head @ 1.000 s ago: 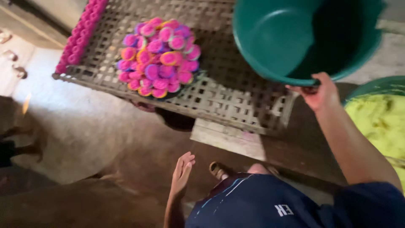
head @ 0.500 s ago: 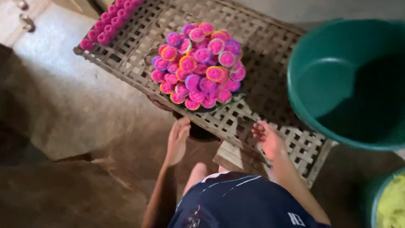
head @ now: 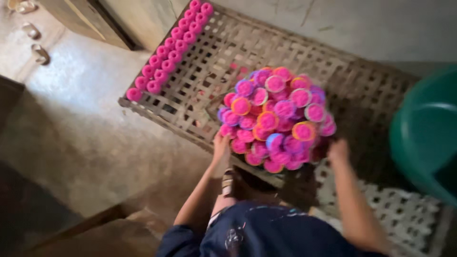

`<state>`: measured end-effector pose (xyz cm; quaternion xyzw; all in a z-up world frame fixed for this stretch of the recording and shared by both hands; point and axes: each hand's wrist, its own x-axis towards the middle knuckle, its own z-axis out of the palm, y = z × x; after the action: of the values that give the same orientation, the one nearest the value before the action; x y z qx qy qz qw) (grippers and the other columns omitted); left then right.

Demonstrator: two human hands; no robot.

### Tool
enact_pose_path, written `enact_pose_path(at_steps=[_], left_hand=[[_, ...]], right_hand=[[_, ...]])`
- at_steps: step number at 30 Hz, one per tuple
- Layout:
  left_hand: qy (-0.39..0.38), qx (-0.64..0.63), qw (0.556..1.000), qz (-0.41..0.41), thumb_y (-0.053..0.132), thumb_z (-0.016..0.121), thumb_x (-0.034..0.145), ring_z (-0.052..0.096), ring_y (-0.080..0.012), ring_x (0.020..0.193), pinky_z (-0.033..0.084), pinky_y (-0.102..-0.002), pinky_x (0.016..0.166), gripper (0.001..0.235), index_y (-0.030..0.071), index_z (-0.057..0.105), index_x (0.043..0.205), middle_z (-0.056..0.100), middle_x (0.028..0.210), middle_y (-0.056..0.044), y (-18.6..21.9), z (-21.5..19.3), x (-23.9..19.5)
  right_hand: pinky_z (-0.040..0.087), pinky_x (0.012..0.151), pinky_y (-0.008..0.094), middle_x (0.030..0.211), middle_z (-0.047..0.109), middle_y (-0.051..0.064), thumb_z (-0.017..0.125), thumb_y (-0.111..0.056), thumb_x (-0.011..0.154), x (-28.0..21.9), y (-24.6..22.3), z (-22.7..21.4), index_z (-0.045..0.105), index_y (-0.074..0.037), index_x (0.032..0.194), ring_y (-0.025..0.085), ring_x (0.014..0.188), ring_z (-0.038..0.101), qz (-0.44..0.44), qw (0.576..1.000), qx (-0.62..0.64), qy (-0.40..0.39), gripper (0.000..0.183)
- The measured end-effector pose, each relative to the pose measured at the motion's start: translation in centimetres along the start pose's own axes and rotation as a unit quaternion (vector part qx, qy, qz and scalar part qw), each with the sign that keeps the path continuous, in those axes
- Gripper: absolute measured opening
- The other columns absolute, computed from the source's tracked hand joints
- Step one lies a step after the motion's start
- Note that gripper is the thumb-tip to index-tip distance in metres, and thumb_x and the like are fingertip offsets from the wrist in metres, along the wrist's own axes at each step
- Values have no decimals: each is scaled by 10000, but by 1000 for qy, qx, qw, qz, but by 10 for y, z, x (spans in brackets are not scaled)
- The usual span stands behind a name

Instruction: The person uses a wooden press to scoop pink and yellow dough from bowls and form small, round, flower-shaped items. They place the finished items onto a woven tray. The person switches between pink and yellow dough throughout the process.

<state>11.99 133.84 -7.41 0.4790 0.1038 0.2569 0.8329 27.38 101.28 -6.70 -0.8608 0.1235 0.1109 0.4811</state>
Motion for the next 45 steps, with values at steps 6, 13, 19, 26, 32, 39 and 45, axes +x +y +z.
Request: enact_pose_path(at_steps=[6,13,19,26,32,39,45], left_hand=[[107,387,904,-148,196,716,1024,473,-213,1097,429,-357,948,459,68,576,1441,467,1222,-60,-10,-23,13],[62,94,930,-350,348,607,978,458,-184,889,409,-380,773,417,163,543,1345,554,1106,-21,-19,-59,19],[15,-25,890,-455,411,596,963,572,-170,1018,509,-398,912,422,172,501,1298,587,1136,-2,-37,-66,6],[25,-90,860,-502,572,516,922,553,-213,1101,461,-459,929,467,272,597,1269,613,1235,-6,-55,-57,7],[47,-106,841,-528,728,436,892,586,-204,1086,461,-453,906,644,240,622,1268,651,1193,-6,-66,-54,14],[-43,-141,829,-540,816,394,953,605,-239,1014,515,-435,838,751,229,585,1380,654,1198,-35,-71,-33,15],[-51,-236,853,-463,658,386,974,690,-326,1169,543,-524,1020,734,99,554,1419,680,1332,-125,-54,-20,26]], right_hand=[[510,769,427,1005,705,142,592,-362,1050,0,-24,-2,696,5,1138,215,882,619,77,963,253,-48,391],[545,815,389,1069,692,57,576,-308,1014,-30,-32,-16,661,-103,1158,201,958,665,57,928,369,-18,264],[528,842,337,1104,673,15,583,-216,1052,-36,-29,-62,628,-108,1214,158,985,666,-51,946,319,35,200],[232,450,374,635,396,-21,618,-334,995,-40,-39,-68,622,-219,1226,129,518,346,91,980,92,152,258],[230,478,381,659,404,-8,626,-326,1009,-15,-41,-106,622,-177,1206,141,545,346,-3,982,120,145,247],[254,532,381,712,419,5,620,-322,1023,-3,-47,-143,620,-164,1207,152,608,365,-67,984,124,108,242],[274,578,381,757,432,17,616,-318,1036,-1,-86,-166,618,-153,1207,162,662,382,-125,979,123,104,238]])
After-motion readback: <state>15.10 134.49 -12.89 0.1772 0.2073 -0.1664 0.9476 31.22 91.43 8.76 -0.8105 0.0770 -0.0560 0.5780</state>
